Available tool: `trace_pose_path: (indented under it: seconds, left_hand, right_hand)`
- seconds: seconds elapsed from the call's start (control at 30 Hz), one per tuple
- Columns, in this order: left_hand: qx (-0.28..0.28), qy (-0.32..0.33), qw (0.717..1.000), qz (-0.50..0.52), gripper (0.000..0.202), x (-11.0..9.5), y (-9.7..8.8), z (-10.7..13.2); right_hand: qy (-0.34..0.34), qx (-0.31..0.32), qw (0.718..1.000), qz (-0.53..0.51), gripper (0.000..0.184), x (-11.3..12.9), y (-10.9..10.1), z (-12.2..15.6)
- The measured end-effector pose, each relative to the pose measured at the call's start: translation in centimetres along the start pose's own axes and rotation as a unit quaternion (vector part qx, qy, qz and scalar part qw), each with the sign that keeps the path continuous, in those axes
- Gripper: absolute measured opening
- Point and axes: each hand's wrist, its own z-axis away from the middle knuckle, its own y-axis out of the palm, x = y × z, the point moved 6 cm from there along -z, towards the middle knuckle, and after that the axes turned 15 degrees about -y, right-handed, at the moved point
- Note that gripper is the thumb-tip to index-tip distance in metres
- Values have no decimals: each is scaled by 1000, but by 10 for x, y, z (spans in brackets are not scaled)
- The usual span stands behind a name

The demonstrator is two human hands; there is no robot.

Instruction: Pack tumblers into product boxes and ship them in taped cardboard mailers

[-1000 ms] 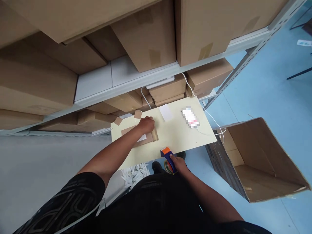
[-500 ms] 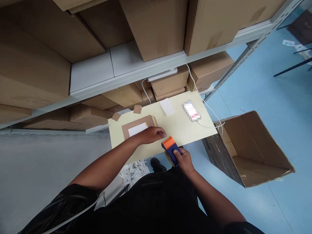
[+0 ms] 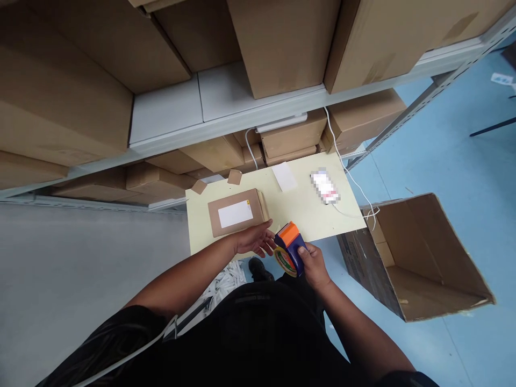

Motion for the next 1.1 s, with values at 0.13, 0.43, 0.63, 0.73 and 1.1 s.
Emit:
trace_pose_path:
  seconds: [0.13,0.43,0.63,0.73,1.1]
  left_hand:
    - [31,19,997,75,66,-2,-2,-7]
    - [-38,157,969,185,42,-31,7,-4]
    - [-109,231,936,240,41,-39,1,-11]
    - [-153,281,915,245,41,-49,-10,-1]
    - [-497,264,728,-391,17,-138,-35,37]
  right_hand:
    - [2,-1,1000,2,53,0,-4,-1]
    - [15,-4,1000,-26,54,-2,-8,3]
    - [16,-16,1000,-18,55,-5,-15,3]
    - [23,-26,999,-15,56,-7,-19,3]
    - [125,-62,988,62,59,-69,-7,-8]
